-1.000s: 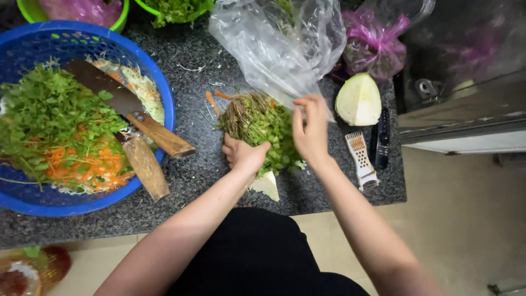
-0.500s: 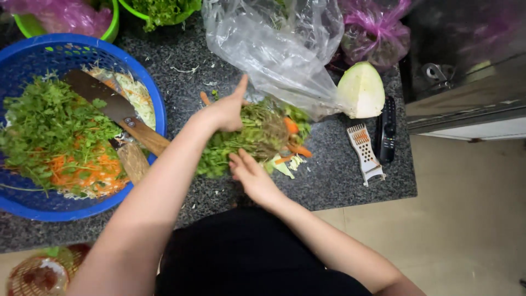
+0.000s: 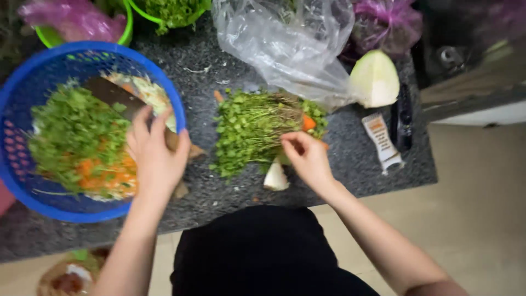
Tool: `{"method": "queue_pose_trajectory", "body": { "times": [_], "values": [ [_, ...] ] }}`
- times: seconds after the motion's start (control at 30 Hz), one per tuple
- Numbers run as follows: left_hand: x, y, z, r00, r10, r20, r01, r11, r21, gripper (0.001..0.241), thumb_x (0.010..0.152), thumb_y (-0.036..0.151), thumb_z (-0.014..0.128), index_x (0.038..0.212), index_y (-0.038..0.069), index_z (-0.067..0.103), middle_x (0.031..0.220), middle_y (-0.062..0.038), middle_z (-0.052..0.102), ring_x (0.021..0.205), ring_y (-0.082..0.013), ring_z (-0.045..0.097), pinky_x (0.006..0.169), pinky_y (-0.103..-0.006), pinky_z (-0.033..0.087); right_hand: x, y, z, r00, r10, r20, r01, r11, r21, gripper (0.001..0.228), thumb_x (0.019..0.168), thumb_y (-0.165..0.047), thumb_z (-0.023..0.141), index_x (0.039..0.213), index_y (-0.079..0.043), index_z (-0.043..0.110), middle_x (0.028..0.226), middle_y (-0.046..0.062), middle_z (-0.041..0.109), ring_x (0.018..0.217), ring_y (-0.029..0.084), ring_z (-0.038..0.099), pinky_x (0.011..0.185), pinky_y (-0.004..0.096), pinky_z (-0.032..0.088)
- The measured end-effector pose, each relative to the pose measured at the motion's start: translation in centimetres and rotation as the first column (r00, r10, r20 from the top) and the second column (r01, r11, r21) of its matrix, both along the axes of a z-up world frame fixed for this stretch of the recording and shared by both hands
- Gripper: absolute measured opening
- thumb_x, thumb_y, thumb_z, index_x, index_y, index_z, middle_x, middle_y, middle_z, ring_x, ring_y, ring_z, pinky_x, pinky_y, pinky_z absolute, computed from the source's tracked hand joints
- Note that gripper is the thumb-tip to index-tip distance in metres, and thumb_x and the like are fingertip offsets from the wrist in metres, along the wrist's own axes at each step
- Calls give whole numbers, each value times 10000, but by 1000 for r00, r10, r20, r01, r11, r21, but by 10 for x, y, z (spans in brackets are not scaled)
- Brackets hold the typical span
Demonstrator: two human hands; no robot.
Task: Picking coriander leaves and stems and placing them into a pink colander basket for preparation.
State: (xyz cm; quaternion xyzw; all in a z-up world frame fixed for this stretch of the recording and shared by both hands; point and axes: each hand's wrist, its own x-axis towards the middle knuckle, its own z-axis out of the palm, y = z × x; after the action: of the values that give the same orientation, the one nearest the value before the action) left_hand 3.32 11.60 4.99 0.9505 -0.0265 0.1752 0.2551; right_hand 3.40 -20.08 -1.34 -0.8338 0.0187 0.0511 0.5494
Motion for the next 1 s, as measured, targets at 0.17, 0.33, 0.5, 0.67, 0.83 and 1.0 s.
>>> {"method": "queue_pose_trajectory", "body": {
  "times": [0.17,0.33,0.5,0.67,0.83,1.0],
  "values": [
    [-9,18,-8,994,-7,-105,-4,994,-105,637,791,158,745,1411,132,602,1497,-234,456,1340,-429,382,1134,-540,288,6,28,13,969,-129,210,152,984,-97,159,956,-140,721,1070,-33,751,859,20,687,717,84,560,642,252,471],
    [-19,33,5,897,-9,-442,105,976,193,797,721,173,737,1480,79,515,1225,-220,613,1297,-385,435,1164,-565,193,4,30,31,957,-130,258,193,953,-235,137,945,-150,713,1044,-63,749,876,48,685,718,111,634,681,269,519],
    [-46,35,10,852,-60,-520,193,959,207,827,707,105,699,1496,70,455,1148,-109,698,1275,-306,497,1178,-594,149,4,18,33,959,-76,272,165,934,-318,129,940,-138,706,1019,-46,748,903,77,706,765,186,627,674,312,510],
    [-74,44,19,876,-67,-478,213,943,257,767,697,52,663,1440,148,497,1198,-97,701,1281,-270,526,1176,-614,149,30,11,35,944,-17,329,152,909,-388,130,953,-148,698,1029,-50,737,899,90,677,824,231,643,768,357,515],
    [-84,65,21,623,10,-782,370,877,306,715,774,154,676,1457,295,514,1154,-91,699,1246,-250,536,1180,-574,147,68,13,37,853,296,430,46,777,-628,129,895,-159,752,1017,-138,786,968,91,612,986,322,549,870,436,441],
    [-66,30,53,716,-9,-698,255,934,249,476,918,253,619,1389,211,569,966,-107,744,1010,-293,694,1126,-494,329,75,11,44,826,400,398,15,690,-724,87,864,-198,775,947,-173,777,974,66,594,1014,295,532,854,448,396]
  ]
}}
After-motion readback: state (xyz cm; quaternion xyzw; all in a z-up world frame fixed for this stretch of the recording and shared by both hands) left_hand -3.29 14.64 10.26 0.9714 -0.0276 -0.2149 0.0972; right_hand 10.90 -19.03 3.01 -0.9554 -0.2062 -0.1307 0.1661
